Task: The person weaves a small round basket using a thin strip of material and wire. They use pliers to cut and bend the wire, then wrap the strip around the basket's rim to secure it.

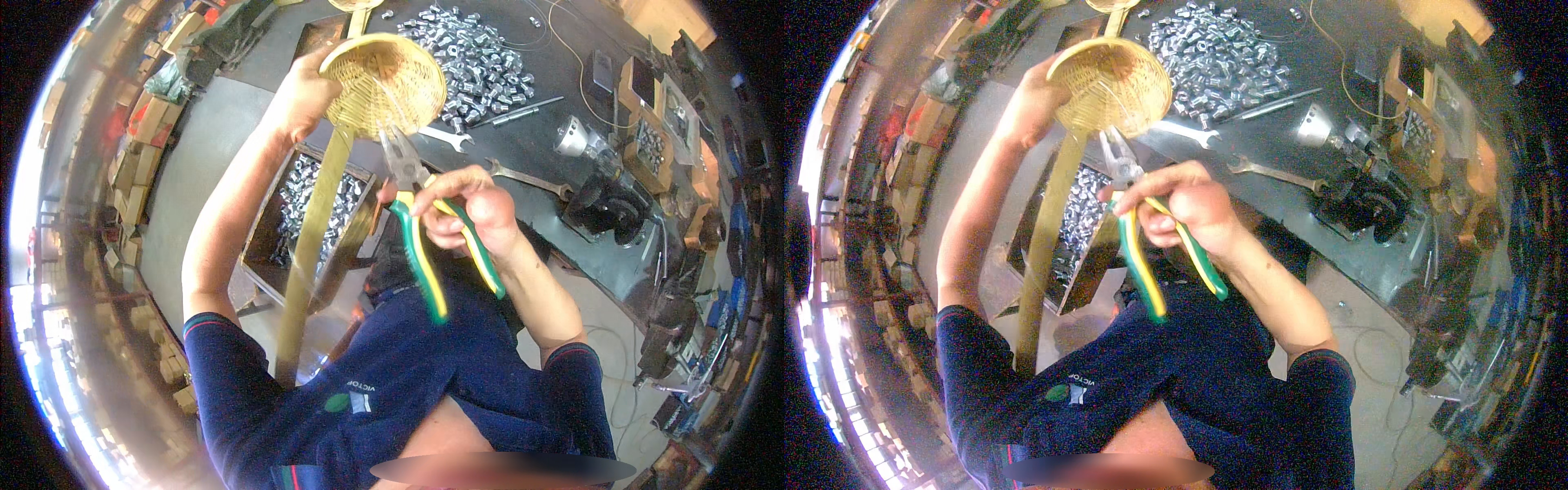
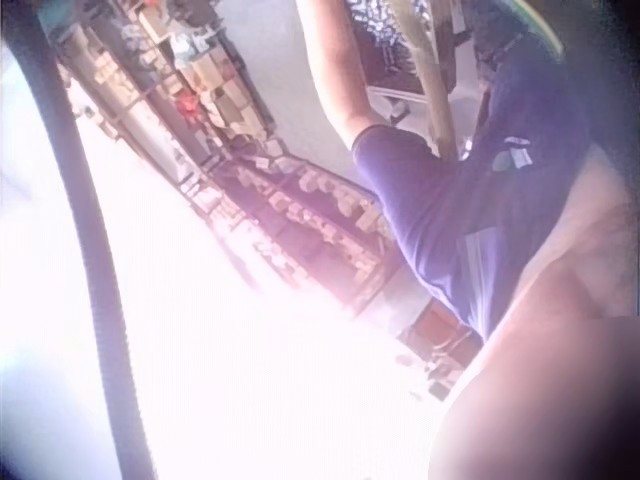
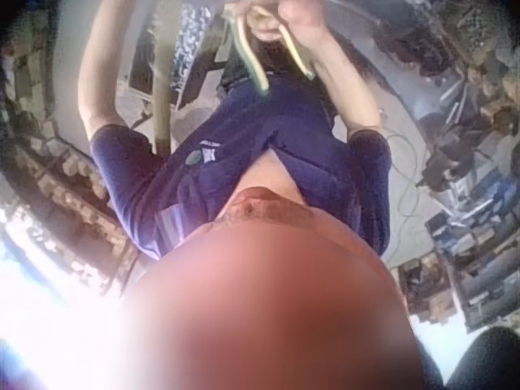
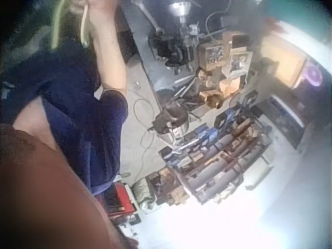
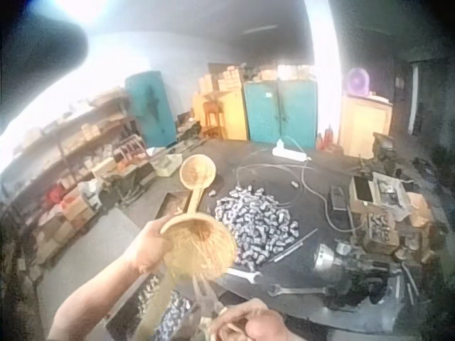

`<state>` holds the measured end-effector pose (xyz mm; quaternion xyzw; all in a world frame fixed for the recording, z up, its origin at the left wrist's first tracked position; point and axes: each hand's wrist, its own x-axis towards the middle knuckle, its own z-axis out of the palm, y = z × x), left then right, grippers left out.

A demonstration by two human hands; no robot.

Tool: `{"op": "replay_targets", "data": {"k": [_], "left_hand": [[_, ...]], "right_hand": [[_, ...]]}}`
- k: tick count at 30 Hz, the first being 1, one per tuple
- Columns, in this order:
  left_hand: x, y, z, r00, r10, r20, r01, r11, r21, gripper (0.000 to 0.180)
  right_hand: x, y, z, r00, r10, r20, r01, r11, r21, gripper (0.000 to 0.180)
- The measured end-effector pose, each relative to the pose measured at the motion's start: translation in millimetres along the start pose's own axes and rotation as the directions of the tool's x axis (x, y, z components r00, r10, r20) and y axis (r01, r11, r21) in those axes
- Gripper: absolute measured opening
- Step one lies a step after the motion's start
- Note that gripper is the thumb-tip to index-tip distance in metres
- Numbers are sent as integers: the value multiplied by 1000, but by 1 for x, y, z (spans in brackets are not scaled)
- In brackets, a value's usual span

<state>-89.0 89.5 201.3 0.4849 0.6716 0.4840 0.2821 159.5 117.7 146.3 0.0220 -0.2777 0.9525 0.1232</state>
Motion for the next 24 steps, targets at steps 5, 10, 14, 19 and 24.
{"op": "replay_targets", "data": {"k": [5, 10, 14, 19, 24], "left_hand": [[-17, -1, 20, 993, 119, -17, -115, 981, 153, 55], [-21, -1, 24, 993, 121, 10, -120, 969, 215, 55], [-23, -2, 26, 989, 144, 27, -147, 974, 173, 55], [-23, -8, 26, 987, 155, 38, -159, 974, 163, 56], [-23, -15, 27, 984, 168, 52, -175, 969, 176, 53]], "right_hand": [[14, -15, -14, 999, 36, 3, -36, 999, 2, 36], [20, -10, -21, 999, 21, -43, -23, 999, -44, 39], [25, -7, -20, 999, -8, -48, 7, 1000, -15, 38], [27, -7, -26, 1000, 0, -17, -1, 997, -72, 27], [30, 5, -33, 983, -162, -84, 101, 866, -489, 33]]}}
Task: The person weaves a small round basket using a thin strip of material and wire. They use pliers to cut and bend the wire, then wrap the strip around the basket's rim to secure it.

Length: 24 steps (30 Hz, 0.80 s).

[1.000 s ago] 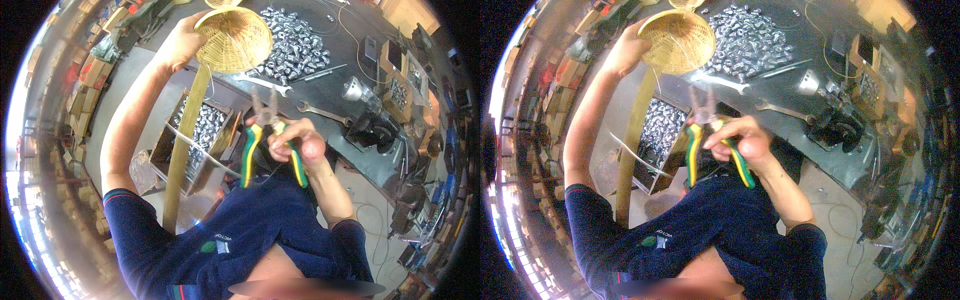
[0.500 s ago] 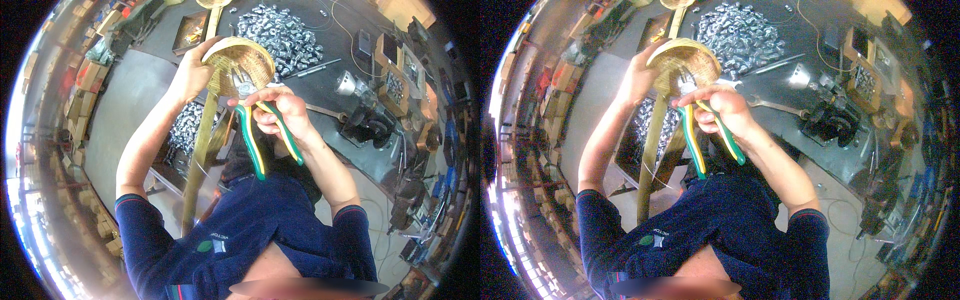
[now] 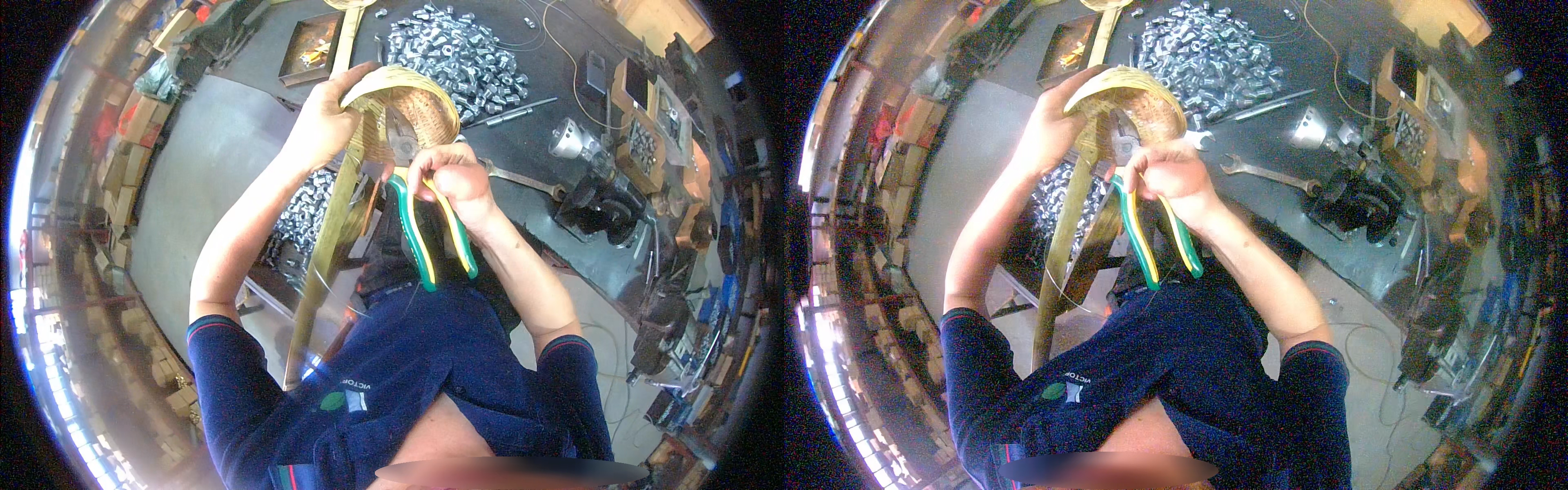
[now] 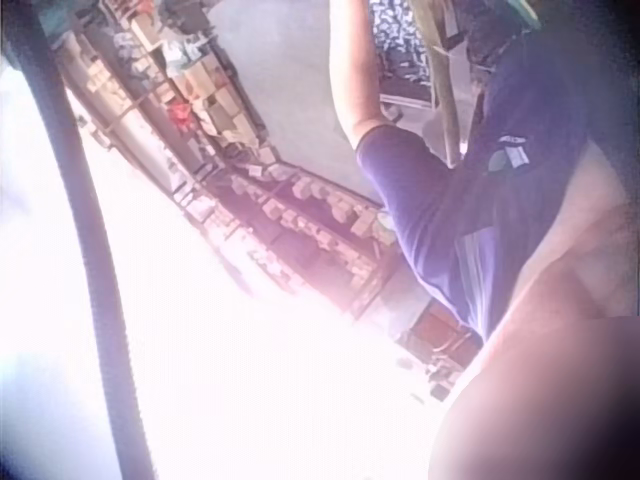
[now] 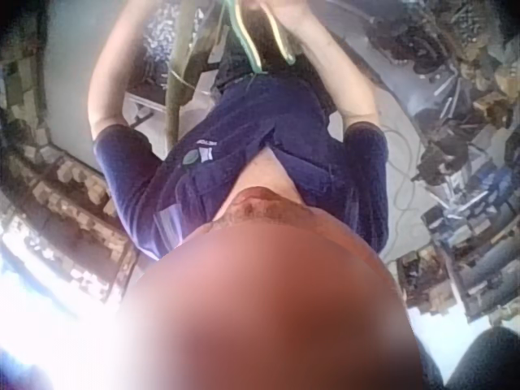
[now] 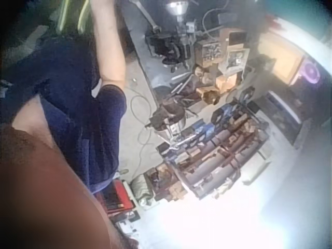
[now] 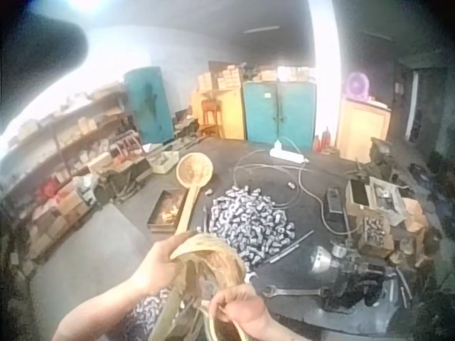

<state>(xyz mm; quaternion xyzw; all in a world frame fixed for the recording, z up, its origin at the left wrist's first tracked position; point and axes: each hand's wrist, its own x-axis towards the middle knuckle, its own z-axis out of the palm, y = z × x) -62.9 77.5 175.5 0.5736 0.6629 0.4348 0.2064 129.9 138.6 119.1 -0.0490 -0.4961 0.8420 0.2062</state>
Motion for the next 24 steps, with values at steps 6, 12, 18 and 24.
{"op": "replay_targets", "data": {"k": [6, 12, 18, 24], "left_hand": [[-5, 3, 8, 1000, -17, -6, 17, 999, 36, 53], [-20, -15, 31, 995, 60, -84, -58, 998, 34, 57], [-21, -7, 31, 959, 282, -31, -262, 922, 285, 65], [-13, -18, 37, 951, 308, -28, -245, 804, 542, 67]], "right_hand": [[-3, 16, 7, 997, -30, 72, 10, 963, 269, 36], [-7, 37, 19, 998, -27, 48, 0, 867, 498, 12], [-15, 38, 24, 998, 49, 37, -59, 928, 367, 8], [-21, 33, 31, 1000, 27, -14, -21, 941, 338, 9]]}}
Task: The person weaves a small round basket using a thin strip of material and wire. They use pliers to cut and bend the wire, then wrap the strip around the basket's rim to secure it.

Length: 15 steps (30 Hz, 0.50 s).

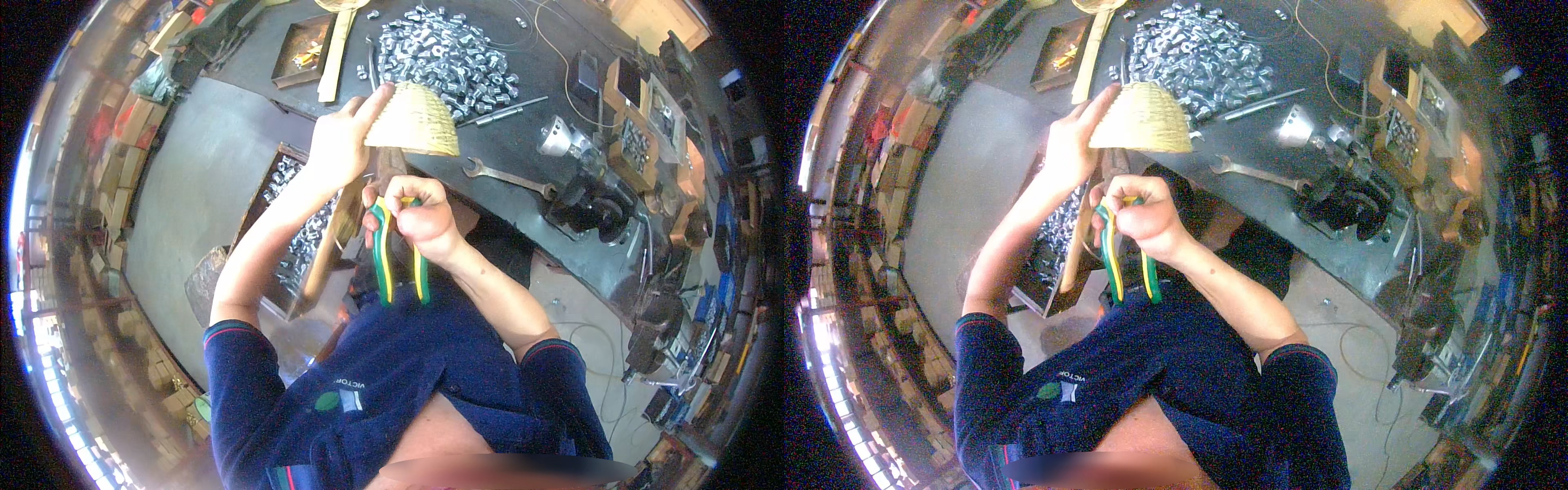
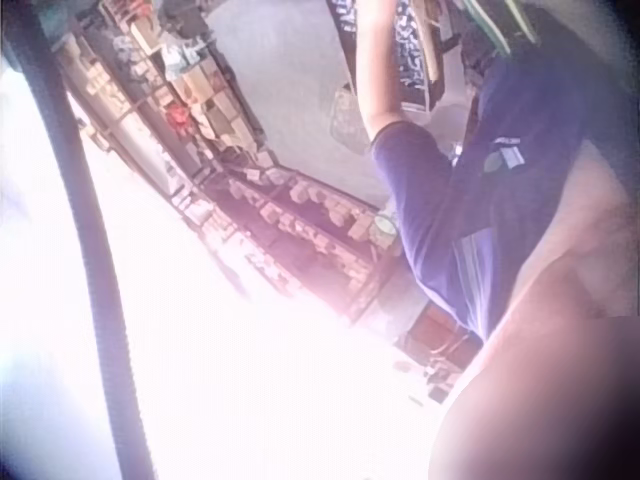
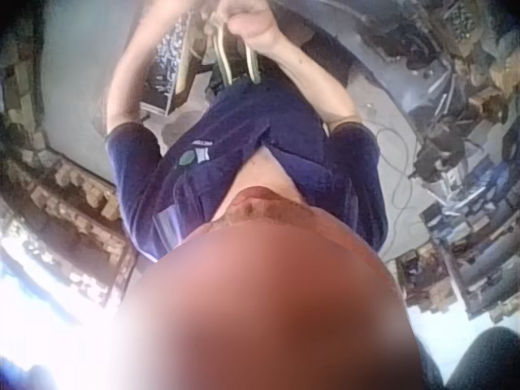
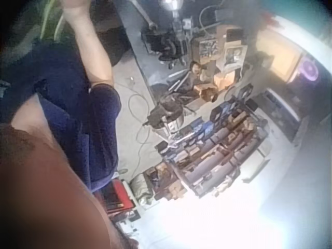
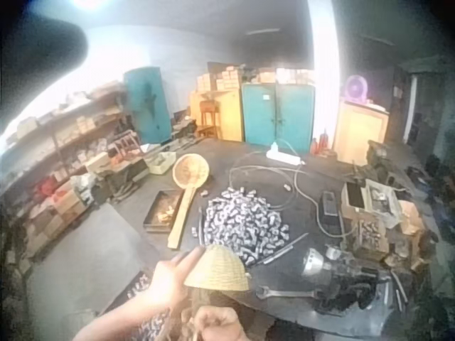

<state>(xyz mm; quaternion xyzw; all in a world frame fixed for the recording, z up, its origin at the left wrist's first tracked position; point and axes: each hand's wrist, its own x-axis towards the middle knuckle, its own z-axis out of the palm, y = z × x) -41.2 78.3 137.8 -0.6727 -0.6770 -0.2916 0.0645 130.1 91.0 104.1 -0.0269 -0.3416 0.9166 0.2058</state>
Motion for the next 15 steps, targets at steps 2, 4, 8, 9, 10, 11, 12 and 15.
{"op": "replay_targets", "data": {"k": [2, 4, 8, 9, 10, 11, 12, 15], "left_hand": [[-2, -6, 12, 999, -3, -48, 3, 1000, -5, 65], [-2, -9, 22, 997, -14, -81, 14, 1000, 4, 63], [-2, -7, 37, 994, -54, -98, 57, 998, 26, 58], [-2, -7, 40, 993, -66, -96, 69, 997, 26, 57], [-3, -8, 43, 993, -66, -98, 70, 997, 40, 55], [-3, -10, 46, 993, -67, -100, 73, 996, 54, 54], [-3, -10, 47, 993, -68, -101, 75, 995, 68, 53], [-3, -7, 50, 991, -94, -91, 100, 993, 62, 51]], "right_hand": [[-2, 1, -4, 999, -19, -48, 17, 999, -38, 9], [-4, 4, -3, 994, -33, -102, 30, 999, -31, 9], [-4, 9, -4, 984, -51, -173, 36, 995, -90, 9], [-3, 10, -4, 981, -51, -187, 33, 994, -100, 9], [-3, 12, -3, 979, -64, -195, 50, 996, -77, 9], [-3, 13, -2, 976, -76, -202, 67, 996, -53, 10], [-2, 15, -2, 974, -88, -210, 83, 996, -30, 11], [-2, 20, -3, 971, -101, -217, 102, 995, -7, 12]]}}
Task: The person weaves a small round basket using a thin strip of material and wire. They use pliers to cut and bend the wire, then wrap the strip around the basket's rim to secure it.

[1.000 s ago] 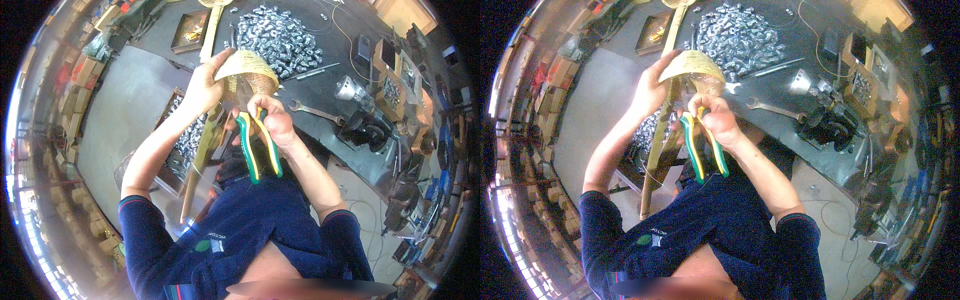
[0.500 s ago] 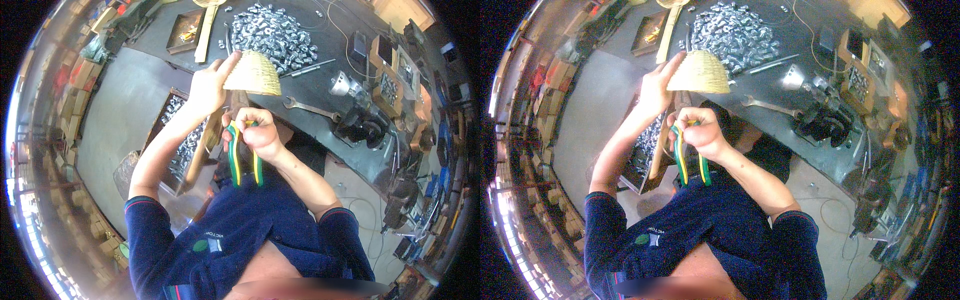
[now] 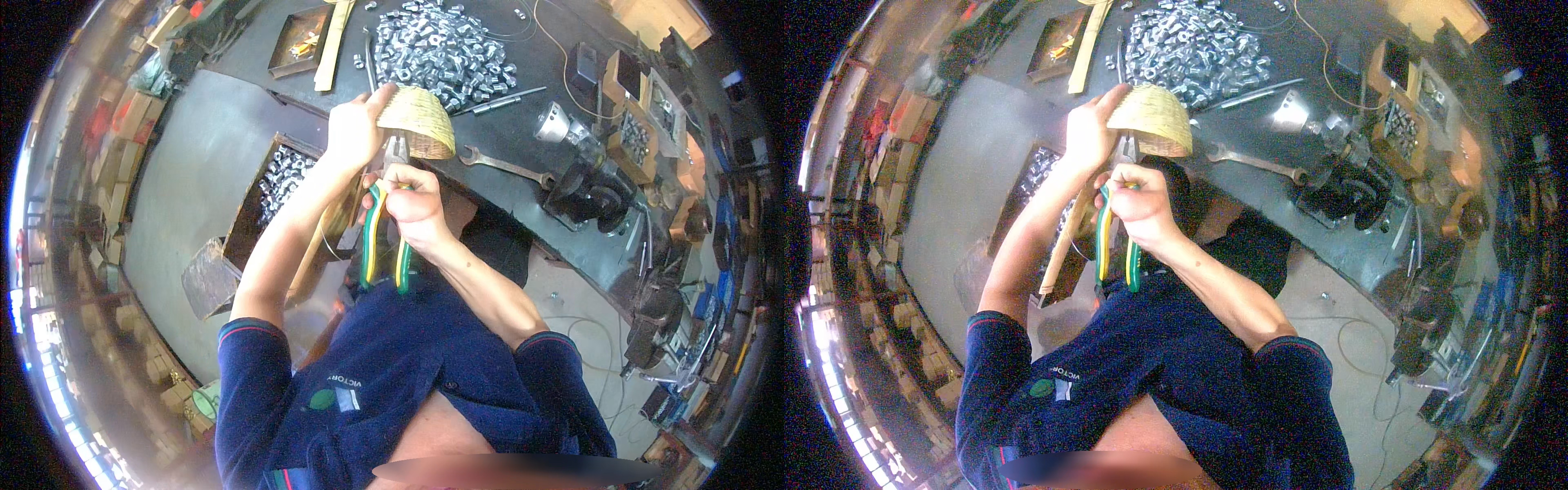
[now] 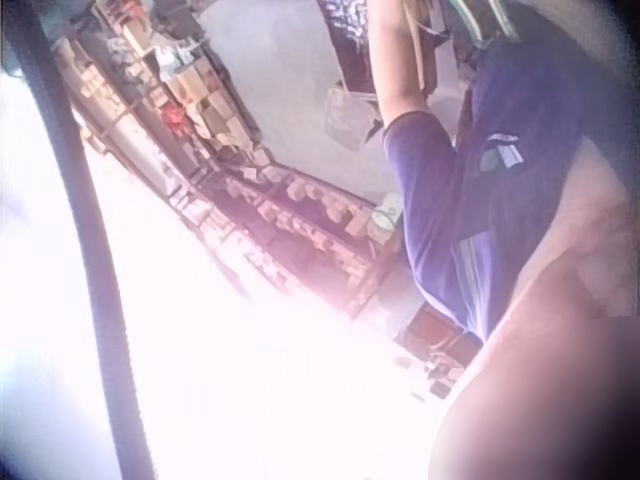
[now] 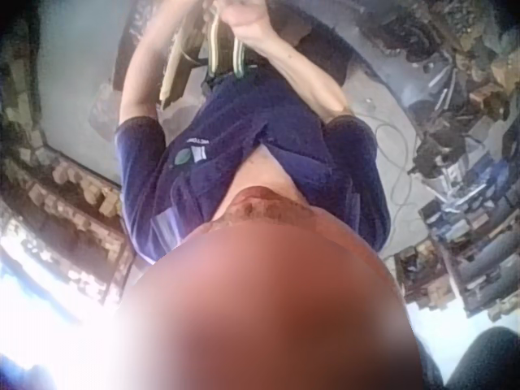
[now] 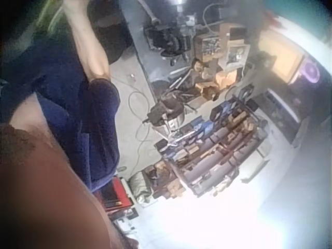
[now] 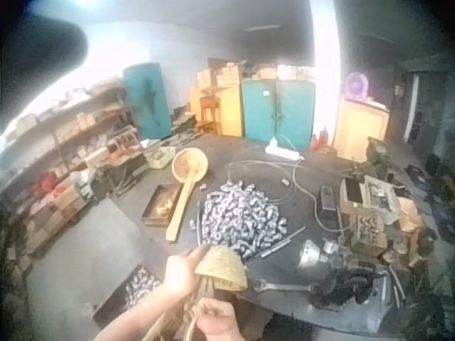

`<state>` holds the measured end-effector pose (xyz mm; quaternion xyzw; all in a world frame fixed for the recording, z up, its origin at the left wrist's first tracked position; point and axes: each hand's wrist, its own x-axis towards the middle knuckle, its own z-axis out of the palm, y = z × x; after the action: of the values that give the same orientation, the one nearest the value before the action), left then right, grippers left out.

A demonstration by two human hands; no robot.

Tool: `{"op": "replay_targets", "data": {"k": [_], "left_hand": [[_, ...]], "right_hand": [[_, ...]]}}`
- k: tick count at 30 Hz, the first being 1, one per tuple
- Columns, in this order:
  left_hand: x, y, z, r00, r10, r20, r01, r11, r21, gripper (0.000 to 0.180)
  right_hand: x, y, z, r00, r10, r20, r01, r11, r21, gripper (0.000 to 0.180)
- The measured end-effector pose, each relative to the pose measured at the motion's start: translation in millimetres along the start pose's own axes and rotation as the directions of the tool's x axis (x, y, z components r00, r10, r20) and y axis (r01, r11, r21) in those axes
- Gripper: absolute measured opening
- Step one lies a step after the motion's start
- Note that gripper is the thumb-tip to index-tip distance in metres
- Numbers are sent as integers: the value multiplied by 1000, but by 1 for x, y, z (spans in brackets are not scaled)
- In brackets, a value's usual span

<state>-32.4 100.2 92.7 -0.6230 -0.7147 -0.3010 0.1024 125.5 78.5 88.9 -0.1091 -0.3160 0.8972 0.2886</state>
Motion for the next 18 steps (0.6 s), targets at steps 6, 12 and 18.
{"op": "replay_targets", "data": {"k": [6, 12, 18], "left_hand": [[-2, -6, 7, 1000, -3, -2, 3, 998, -62, 49], [-1, -9, 6, 1000, -26, -1, 26, 996, -90, 52], [0, -4, 7, 1000, -19, 12, 20, 997, -74, 52]], "right_hand": [[0, 9, 0, 1000, -24, -3, 24, 999, 27, 12], [-5, 6, 3, 999, 10, -37, -11, 1000, -1, 13], [-6, 4, 3, 996, 41, -73, -42, 999, -22, 13]]}}
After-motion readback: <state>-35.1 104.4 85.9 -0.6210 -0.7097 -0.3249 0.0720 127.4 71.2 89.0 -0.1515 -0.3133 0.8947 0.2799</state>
